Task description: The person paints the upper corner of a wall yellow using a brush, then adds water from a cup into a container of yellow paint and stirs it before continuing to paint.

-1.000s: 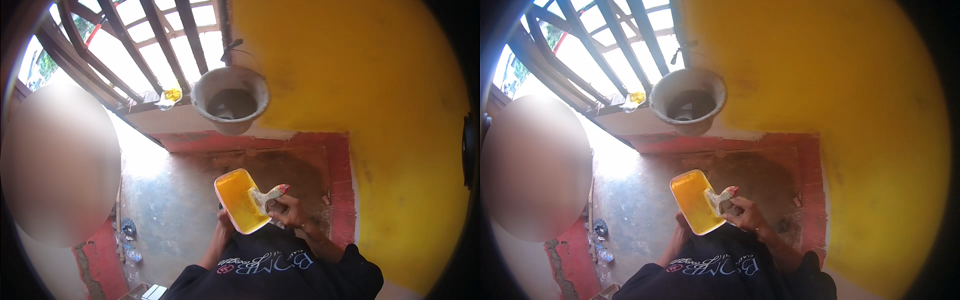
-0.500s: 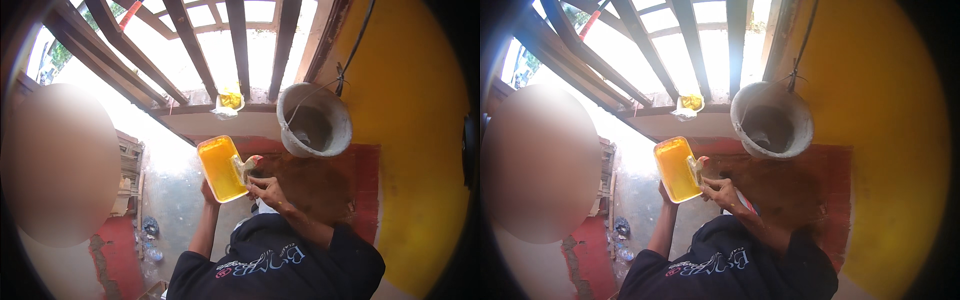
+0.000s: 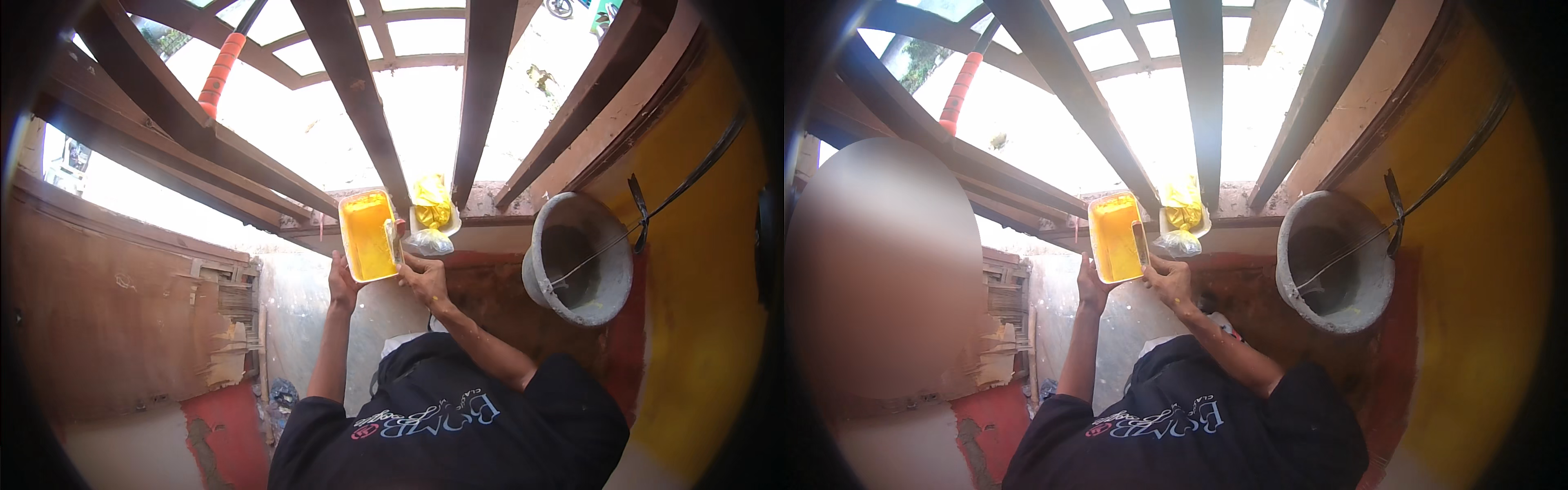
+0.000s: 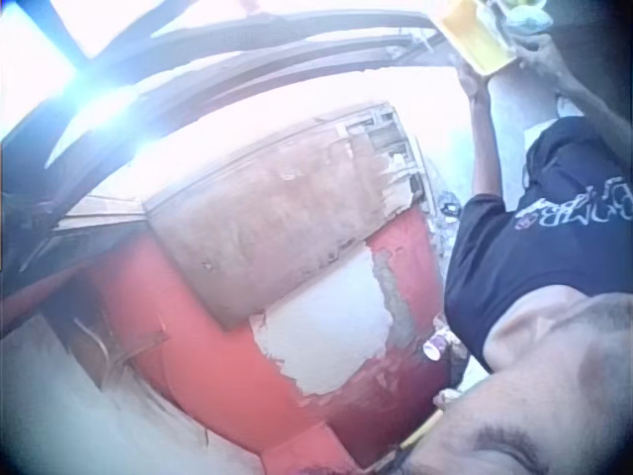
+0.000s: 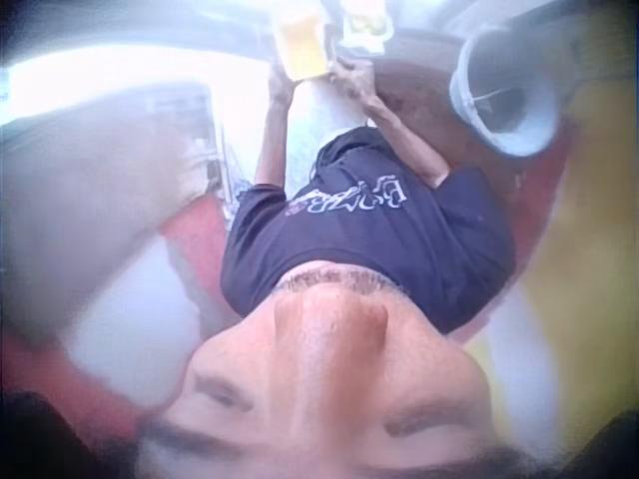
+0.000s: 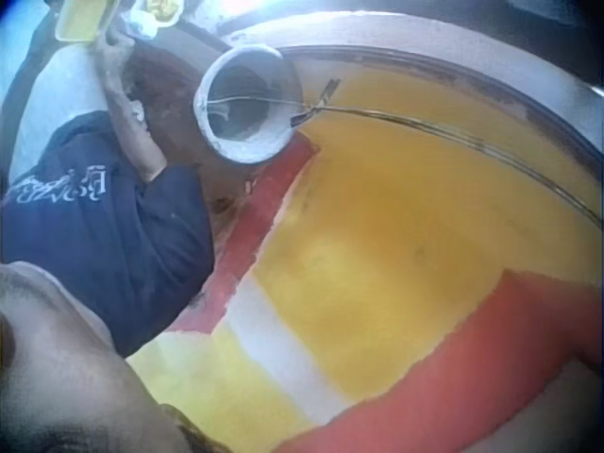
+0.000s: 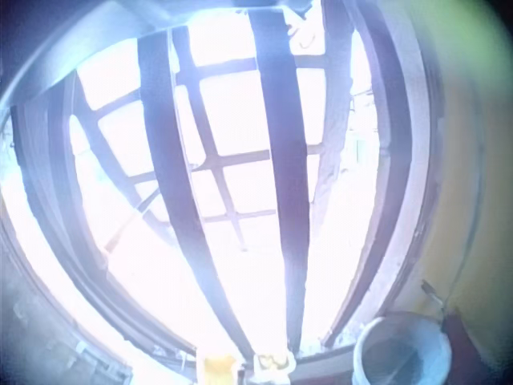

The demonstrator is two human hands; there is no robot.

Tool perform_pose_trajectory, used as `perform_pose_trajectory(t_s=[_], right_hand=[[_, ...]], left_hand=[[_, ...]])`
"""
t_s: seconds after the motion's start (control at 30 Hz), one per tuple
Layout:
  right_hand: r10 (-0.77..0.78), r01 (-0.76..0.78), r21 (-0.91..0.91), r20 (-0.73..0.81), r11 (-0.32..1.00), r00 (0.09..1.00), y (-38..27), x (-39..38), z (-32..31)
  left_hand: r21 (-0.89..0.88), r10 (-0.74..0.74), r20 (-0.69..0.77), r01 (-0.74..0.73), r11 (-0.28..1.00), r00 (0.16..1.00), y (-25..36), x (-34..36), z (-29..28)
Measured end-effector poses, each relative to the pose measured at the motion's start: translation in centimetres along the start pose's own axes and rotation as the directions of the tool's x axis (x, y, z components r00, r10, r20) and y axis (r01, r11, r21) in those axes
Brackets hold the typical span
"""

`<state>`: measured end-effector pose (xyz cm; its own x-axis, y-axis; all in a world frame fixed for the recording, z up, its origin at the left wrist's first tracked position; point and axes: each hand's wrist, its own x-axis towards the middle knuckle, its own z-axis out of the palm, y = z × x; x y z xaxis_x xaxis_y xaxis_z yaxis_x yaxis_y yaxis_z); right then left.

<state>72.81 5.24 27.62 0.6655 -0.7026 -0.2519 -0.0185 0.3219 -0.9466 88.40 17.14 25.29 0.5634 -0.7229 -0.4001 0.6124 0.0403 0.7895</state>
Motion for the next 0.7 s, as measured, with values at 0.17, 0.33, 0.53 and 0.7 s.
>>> perform_pose_trajectory(t_s=[0.17,0.33,0.53,0.7], right_hand=[[-0.058,0.052,-0.036,-0.179,0.998,0.982,1.0,2.8,2.1],[-0.096,0.045,-0.158,-0.331,0.986,0.939,2.5,4.5,4.1],[-0.163,0.034,-0.224,-0.586,0.974,0.793,2.9,4.6,7.7],[-0.147,0.074,-0.134,-0.691,0.988,0.708,2.7,5.2,8.4]], left_hand=[[0.154,-0.047,0.112,0.03,0.988,0.993,1.3,2.7,-1.2],[0.031,-0.081,0.08,0.078,0.996,0.993,1.5,5.4,-2.1],[-0.033,-0.146,0.224,0.157,0.987,0.964,1.5,6.6,-3.5],[0.023,-0.168,0.254,0.167,0.986,0.953,1.7,8.0,-4.1]])
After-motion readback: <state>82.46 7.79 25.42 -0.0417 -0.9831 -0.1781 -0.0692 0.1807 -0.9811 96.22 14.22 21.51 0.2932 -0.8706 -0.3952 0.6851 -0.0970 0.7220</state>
